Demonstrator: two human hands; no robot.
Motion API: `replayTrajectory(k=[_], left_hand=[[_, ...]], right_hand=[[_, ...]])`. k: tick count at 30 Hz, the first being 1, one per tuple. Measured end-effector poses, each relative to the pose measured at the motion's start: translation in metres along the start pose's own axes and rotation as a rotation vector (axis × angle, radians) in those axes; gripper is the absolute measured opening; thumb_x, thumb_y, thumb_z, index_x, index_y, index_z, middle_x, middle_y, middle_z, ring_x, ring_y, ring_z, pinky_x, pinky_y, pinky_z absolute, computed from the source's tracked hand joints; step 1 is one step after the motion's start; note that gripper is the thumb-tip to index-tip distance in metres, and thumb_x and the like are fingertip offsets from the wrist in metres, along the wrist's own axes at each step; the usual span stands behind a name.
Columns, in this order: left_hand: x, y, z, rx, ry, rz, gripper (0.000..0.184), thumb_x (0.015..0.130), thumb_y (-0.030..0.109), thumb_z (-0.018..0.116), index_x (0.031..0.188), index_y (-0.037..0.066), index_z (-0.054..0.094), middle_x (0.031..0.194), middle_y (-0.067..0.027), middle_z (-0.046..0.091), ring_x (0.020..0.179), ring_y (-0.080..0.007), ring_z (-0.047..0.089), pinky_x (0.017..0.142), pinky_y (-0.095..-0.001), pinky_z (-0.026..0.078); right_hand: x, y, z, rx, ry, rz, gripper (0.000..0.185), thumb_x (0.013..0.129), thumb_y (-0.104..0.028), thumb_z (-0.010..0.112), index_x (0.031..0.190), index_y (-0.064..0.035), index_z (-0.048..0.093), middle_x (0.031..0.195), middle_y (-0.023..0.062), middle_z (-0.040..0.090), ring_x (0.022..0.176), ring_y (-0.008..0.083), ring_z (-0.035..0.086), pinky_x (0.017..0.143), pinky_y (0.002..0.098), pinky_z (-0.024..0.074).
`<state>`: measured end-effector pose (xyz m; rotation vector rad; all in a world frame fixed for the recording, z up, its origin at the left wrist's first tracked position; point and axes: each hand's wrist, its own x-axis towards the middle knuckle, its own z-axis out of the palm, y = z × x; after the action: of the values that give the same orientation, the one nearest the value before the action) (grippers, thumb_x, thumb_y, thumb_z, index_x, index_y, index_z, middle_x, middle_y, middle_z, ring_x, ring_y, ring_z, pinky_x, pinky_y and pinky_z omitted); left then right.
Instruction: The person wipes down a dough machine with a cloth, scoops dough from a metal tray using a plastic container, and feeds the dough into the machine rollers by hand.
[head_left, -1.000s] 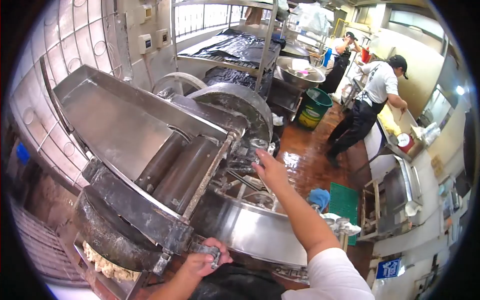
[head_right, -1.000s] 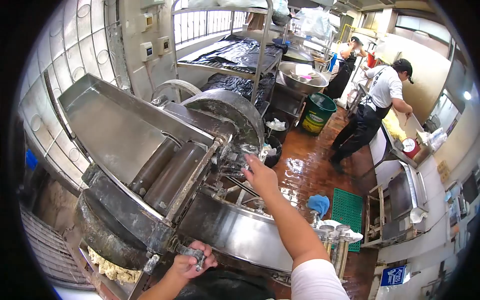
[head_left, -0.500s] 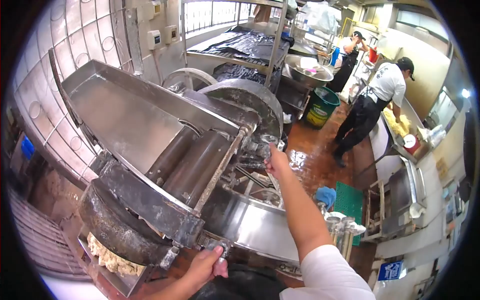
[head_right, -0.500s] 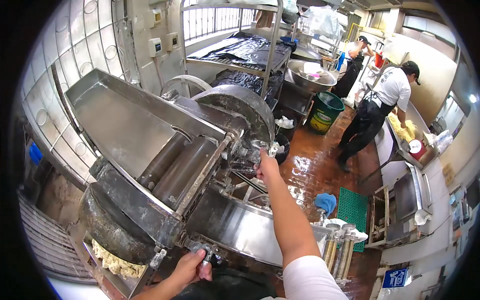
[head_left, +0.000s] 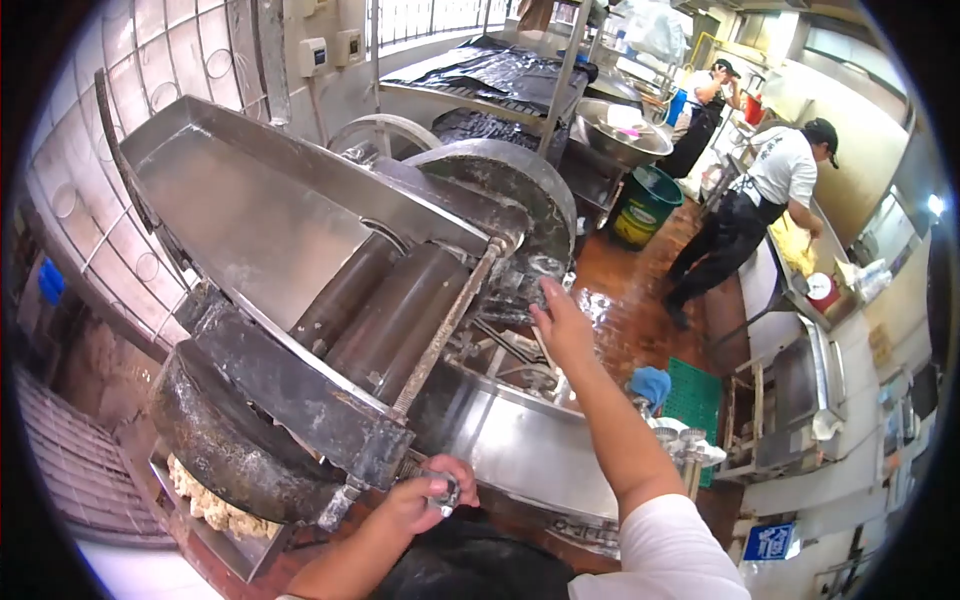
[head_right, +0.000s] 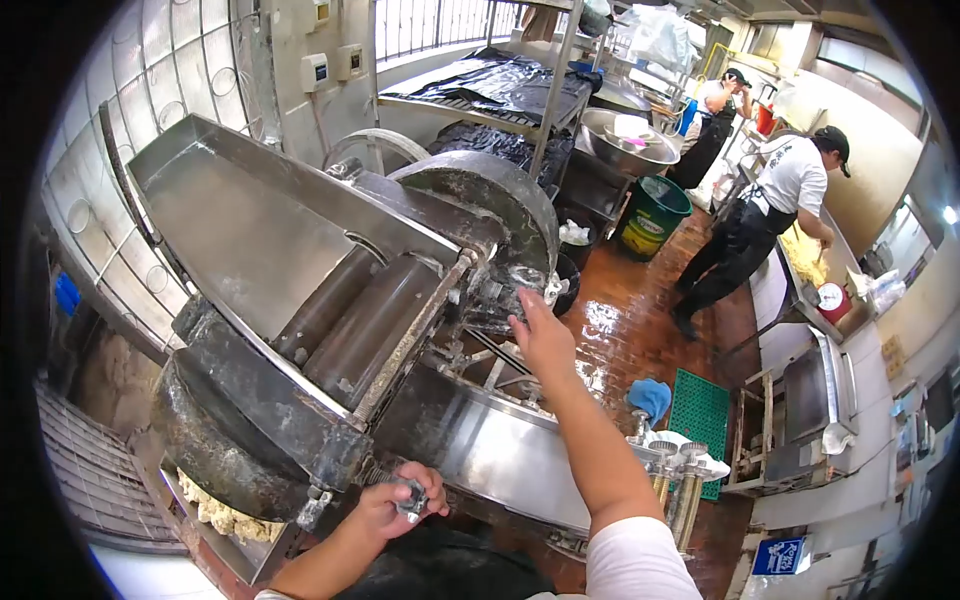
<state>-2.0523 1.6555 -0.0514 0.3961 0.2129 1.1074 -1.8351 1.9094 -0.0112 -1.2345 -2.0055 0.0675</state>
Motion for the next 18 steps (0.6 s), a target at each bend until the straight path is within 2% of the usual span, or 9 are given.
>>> replayTrajectory(k=[1,3,5,8,13,16,18], left_hand=[[-0.001,0.0,0.0,0.045,0.023,0.018,0.036,0.081,0.032,0.062,0.103,0.003,0.06,0.092,-0.0132,0.06,0.085,-0.0263,0.06,0.082,-0.0419,0.048],[-0.009,0.002,0.012,0.159,0.244,-0.013,0.039,0.086,0.039,0.056,0.103,0.003,0.059,0.088,-0.0121,0.061,0.08,-0.0242,0.06,0.075,-0.0377,0.049],[-0.017,0.002,0.027,0.279,0.399,-0.029,0.045,0.09,0.045,0.051,0.104,0.003,0.057,0.086,-0.0118,0.061,0.077,-0.0224,0.059,0.07,-0.0343,0.049],[-0.022,0.006,0.041,0.46,0.504,-0.071,0.052,0.092,0.052,0.046,0.107,0.003,0.055,0.086,-0.0126,0.062,0.072,-0.0202,0.058,0.066,-0.0319,0.049],[-0.023,0.015,0.046,0.618,0.605,-0.232,0.054,0.093,0.054,0.042,0.106,0.003,0.055,0.08,-0.012,0.063,0.061,-0.0173,0.056,0.064,-0.0323,0.048],[-0.023,0.015,0.053,0.573,0.678,-0.258,0.053,0.093,0.054,0.044,0.106,0.003,0.055,0.078,-0.0107,0.063,0.056,-0.0162,0.053,0.063,-0.0324,0.048],[-0.024,0.015,0.052,0.563,0.68,-0.259,0.053,0.093,0.053,0.044,0.105,0.003,0.056,0.077,-0.0105,0.063,0.059,-0.0171,0.056,0.064,-0.0327,0.049]], right_hand=[[0.002,-0.001,0.0,0.014,0.004,0.003,0.041,0.089,-0.027,0.057,0.127,-0.0106,0.052,0.119,0.0166,0.059,0.105,0.034,0.059,0.086,0.0407,0.0483],[0.015,0.001,0.003,0.082,-0.025,0.188,0.037,0.092,-0.032,0.051,0.121,-0.0094,0.056,0.108,0.0191,0.062,0.1,0.0368,0.06,0.083,0.0426,0.0482],[0.025,0.0,0.005,0.151,0.002,0.306,0.042,0.096,-0.04,0.041,0.11,-0.0059,0.062,0.092,0.0231,0.064,0.093,0.0411,0.06,0.079,0.0447,0.0472],[0.035,0.01,0.003,0.157,-0.14,0.379,0.043,0.096,-0.041,0.041,0.107,-0.0055,0.063,0.095,0.0243,0.063,0.092,0.042,0.06,0.079,0.0452,0.0466],[0.032,0.017,0.007,0.225,-0.09,0.39,0.046,0.094,-0.044,0.042,0.105,-0.0048,0.064,0.096,0.0248,0.063,0.094,0.0426,0.059,0.081,0.046,0.0457],[0.033,0.01,0.0,0.237,-0.098,0.395,0.048,0.094,-0.046,0.042,0.103,-0.0043,0.064,0.097,0.025,0.063,0.095,0.0429,0.058,0.082,0.0465,0.0454],[0.036,0.007,-0.007,0.214,-0.154,0.413,0.049,0.094,-0.047,0.041,0.101,-0.004,0.064,0.097,0.0248,0.063,0.095,0.043,0.058,0.083,0.0467,0.0454]])
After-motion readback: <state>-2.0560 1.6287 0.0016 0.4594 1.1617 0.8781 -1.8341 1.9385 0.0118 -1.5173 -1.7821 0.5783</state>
